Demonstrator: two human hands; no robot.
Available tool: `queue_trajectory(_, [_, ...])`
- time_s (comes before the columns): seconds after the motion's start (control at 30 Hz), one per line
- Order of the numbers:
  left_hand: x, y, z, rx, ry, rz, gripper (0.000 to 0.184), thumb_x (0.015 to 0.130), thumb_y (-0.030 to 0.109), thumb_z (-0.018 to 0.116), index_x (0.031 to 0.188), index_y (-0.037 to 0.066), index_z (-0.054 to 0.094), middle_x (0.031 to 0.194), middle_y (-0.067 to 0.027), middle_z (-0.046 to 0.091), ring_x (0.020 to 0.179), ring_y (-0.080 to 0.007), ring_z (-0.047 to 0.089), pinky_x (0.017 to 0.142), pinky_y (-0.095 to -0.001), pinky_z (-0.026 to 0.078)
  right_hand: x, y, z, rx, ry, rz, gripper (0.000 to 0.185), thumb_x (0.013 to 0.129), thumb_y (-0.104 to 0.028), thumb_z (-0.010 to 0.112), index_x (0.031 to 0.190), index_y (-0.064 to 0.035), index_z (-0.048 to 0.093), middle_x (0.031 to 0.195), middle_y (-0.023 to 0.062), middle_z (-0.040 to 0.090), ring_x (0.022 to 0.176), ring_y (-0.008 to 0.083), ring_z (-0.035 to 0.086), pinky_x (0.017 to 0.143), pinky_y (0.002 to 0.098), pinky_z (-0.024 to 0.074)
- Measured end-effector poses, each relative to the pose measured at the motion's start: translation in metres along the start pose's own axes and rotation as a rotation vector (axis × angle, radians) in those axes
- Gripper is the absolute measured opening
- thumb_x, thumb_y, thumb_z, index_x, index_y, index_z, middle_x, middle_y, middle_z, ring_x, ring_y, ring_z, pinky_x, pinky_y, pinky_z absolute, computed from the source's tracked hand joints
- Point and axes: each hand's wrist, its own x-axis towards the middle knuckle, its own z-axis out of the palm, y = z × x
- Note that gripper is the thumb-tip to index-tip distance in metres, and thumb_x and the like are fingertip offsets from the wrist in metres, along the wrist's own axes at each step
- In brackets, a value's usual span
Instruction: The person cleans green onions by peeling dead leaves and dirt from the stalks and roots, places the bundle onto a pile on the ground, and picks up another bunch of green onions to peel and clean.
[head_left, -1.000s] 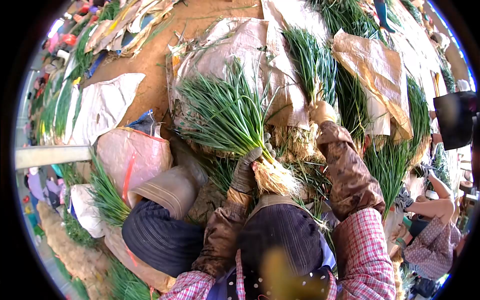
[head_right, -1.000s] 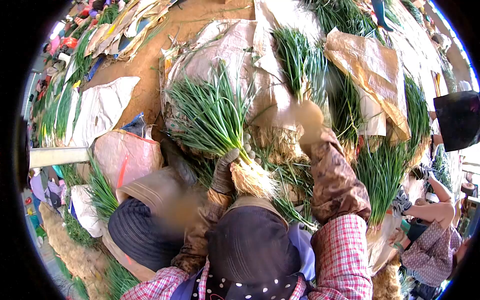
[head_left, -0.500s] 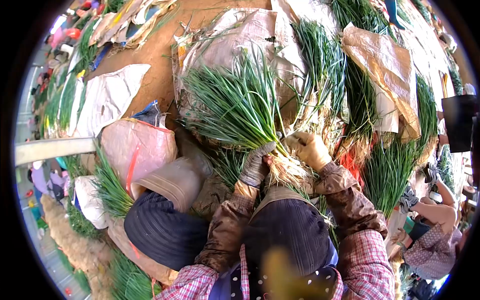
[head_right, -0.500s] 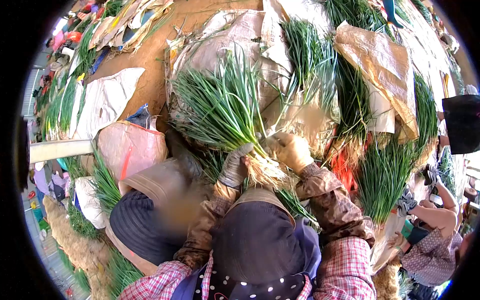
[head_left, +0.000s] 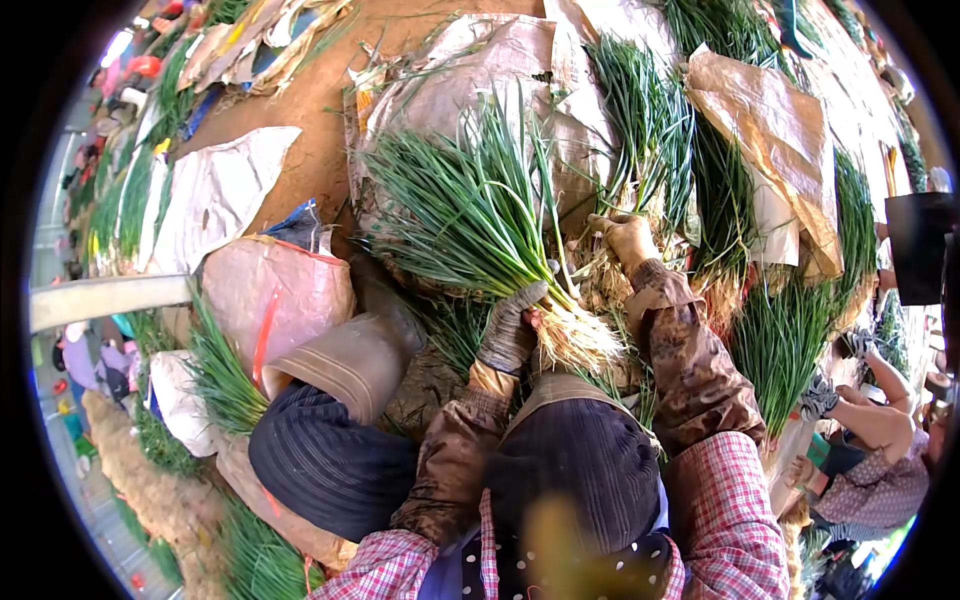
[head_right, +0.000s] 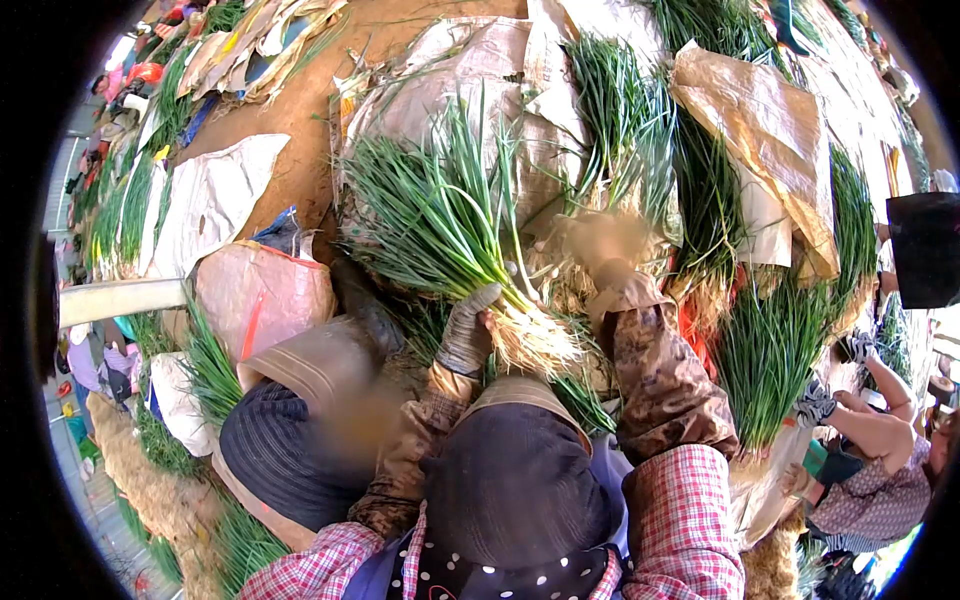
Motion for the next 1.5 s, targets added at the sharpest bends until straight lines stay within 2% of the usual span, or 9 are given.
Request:
queue_trajectory(0.13, [0.003,0.000,-0.001,-0.101,-0.073,0.007,0.027,0.076,0.015,0.073,0.096,0.001,0.063,0.063,-0.0011,0.057,0.053,-0.0093,0.054,0.052,-0.0231,0.048,-0.016,-0.017,0.000,0.103,0.030,0.111,0.040,0.083,-0.029,0.069,0.107,0.0024,0.063,0.065,0.0065,0.061,0.045,0.0085,0.048,0.041,0.0235,0.0392])
queue_trajectory(0.3, [0.001,0.009,0.010,-0.098,-0.344,-0.045,0.053,0.078,0.020,0.070,0.123,0.002,0.048,0.101,-0.0076,0.061,0.092,-0.0227,0.059,0.088,-0.0403,0.048,-0.023,-0.022,0.006,0.240,0.151,0.246,0.040,0.083,-0.025,0.070,0.108,0.0048,0.062,0.072,0.0093,0.065,0.050,0.0095,0.054,0.044,0.0223,0.0440])
queue_trajectory(0.5, [0.008,0.005,-0.002,0.164,-0.125,-0.052,0.027,0.073,0.016,0.076,0.094,0.003,0.064,0.070,-0.0007,0.061,0.049,-0.0051,0.048,0.045,-0.0166,0.040,-0.100,-0.086,-0.001,0.191,0.024,0.110,0.027,0.083,-0.022,0.068,0.100,-0.0017,0.066,0.096,0.0112,0.069,0.082,0.0175,0.065,0.074,0.0279,0.0532])
queue_trajectory(0.63, [0.005,0.004,0.004,0.375,-0.058,-0.046,0.019,0.074,0.021,0.075,0.081,0.005,0.065,0.063,-0.0008,0.060,0.049,-0.0088,0.053,0.048,-0.0208,0.043,-0.115,-0.082,0.016,0.003,0.139,-0.279,0.016,0.081,-0.020,0.069,0.092,-0.0078,0.071,0.093,0.0127,0.068,0.083,0.0216,0.064,0.075,0.0324,0.0520])
queue_trajectory(0.83, [-0.003,0.011,0.016,0.206,-0.062,-0.016,0.018,0.075,0.018,0.074,0.083,0.005,0.065,0.064,-0.0012,0.059,0.050,-0.0089,0.053,0.047,-0.0205,0.043,-0.110,-0.074,0.011,1.116,-0.047,0.321,0.024,0.088,-0.023,0.062,0.098,-0.0009,0.065,0.085,0.0102,0.069,0.067,0.0161,0.065,0.059,0.0283,0.0552])
queue_trajectory(1.1, [0.009,0.005,0.001,0.393,-0.007,-0.114,0.022,0.073,0.019,0.077,0.085,0.005,0.064,0.065,-0.0022,0.060,0.049,-0.0095,0.052,0.045,-0.0209,0.044,-0.099,-0.113,-0.008,-0.272,-0.072,0.004,0.031,0.084,-0.031,0.066,0.094,-0.0027,0.063,0.093,0.0155,0.067,0.083,0.0258,0.064,0.072,0.0378,0.0513])
queue_trajectory(1.37, [0.007,0.010,-0.010,0.356,-0.220,-0.030,0.023,0.075,0.018,0.074,0.093,0.003,0.069,0.078,-0.0045,0.066,0.063,-0.0101,0.059,0.056,-0.0211,0.048,-0.088,-0.075,0.034,0.089,0.143,-0.230,0.017,0.088,-0.014,0.056,0.098,-0.0034,0.064,0.087,0.0181,0.067,0.080,0.0303,0.065,0.073,0.0390,0.0510])
queue_trajectory(1.43, [0.010,0.008,-0.016,0.405,-0.174,-0.047,0.025,0.077,0.016,0.071,0.099,0.005,0.069,0.082,-0.0049,0.068,0.064,-0.0105,0.060,0.056,-0.0212,0.048,-0.102,-0.087,0.023,-0.039,0.169,-0.315,0.013,0.086,-0.012,0.057,0.093,-0.0030,0.063,0.077,0.0192,0.065,0.071,0.0317,0.064,0.066,0.0392,0.0509])
queue_trajectory(1.5, [0.005,0.008,-0.007,0.426,-0.142,0.037,0.020,0.073,0.019,0.076,0.084,0.004,0.067,0.068,-0.0028,0.063,0.052,-0.0095,0.055,0.048,-0.0214,0.045,-0.124,-0.119,-0.004,-0.225,0.115,-0.279,0.012,0.085,-0.012,0.058,0.090,-0.0025,0.063,0.074,0.0201,0.064,0.068,0.0323,0.064,0.064,0.0398,0.0504])
